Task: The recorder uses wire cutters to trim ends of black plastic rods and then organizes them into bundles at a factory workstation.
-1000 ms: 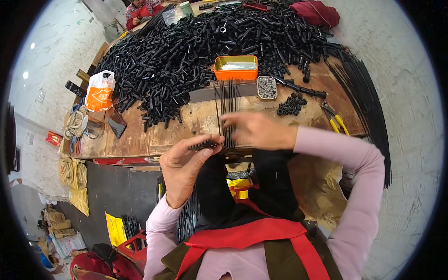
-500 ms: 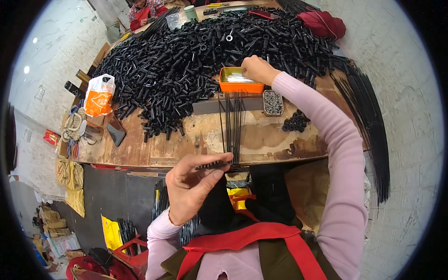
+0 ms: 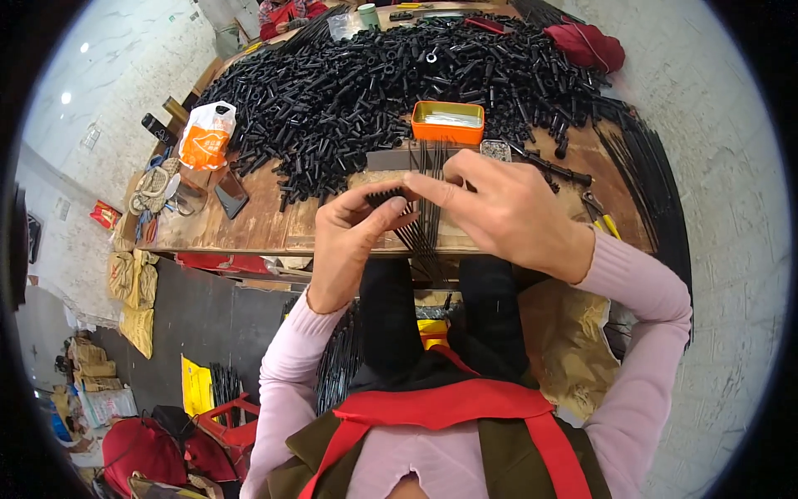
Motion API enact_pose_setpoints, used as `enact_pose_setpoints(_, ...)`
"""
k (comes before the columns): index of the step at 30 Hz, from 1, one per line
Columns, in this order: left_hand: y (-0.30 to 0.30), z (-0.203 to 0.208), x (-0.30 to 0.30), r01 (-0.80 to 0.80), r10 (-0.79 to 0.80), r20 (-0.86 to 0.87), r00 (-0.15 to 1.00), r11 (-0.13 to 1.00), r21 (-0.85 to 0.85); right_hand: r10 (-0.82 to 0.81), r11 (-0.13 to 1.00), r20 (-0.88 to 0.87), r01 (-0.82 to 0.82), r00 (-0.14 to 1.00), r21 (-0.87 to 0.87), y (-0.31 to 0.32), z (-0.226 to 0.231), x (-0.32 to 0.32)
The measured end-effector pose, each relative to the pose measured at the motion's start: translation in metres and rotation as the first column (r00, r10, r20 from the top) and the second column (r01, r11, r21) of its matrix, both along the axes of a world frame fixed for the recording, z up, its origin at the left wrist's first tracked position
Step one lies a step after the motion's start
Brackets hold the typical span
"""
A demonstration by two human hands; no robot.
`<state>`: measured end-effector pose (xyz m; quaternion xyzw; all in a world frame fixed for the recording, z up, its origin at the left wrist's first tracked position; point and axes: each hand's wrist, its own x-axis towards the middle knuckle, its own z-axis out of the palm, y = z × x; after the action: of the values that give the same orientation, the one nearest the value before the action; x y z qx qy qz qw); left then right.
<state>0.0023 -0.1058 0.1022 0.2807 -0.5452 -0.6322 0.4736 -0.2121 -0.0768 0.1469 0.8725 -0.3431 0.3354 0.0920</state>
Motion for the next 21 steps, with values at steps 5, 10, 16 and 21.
enact_pose_setpoints(5, 0.003, 0.001, -0.001, 0.001, 0.0, -0.03, 1.0, 1.0, 0.014, -0.085, 0.996, -0.106, 0.083, 0.991, -0.026, 0.01, -0.003, 0.003)
enact_pose_setpoints(10, 0.004, -0.001, -0.001, -0.014, 0.015, -0.049, 0.999, 1.0, 0.028, -0.086, 0.993, -0.122, 0.075, 0.989, -0.089, 0.008, -0.008, 0.006)
enact_pose_setpoints(16, 0.003, -0.002, 0.002, -0.004, 0.006, -0.057, 0.998, 1.0, 0.031, -0.047, 0.969, -0.19, -0.001, 0.981, -0.247, 0.003, -0.004, 0.007)
enact_pose_setpoints(21, 0.0, 0.0, 0.004, 0.049, -0.048, -0.033, 0.998, 0.998, 0.026, 0.054, 0.965, -0.121, -0.083, 0.991, -0.25, -0.008, -0.003, 0.004)
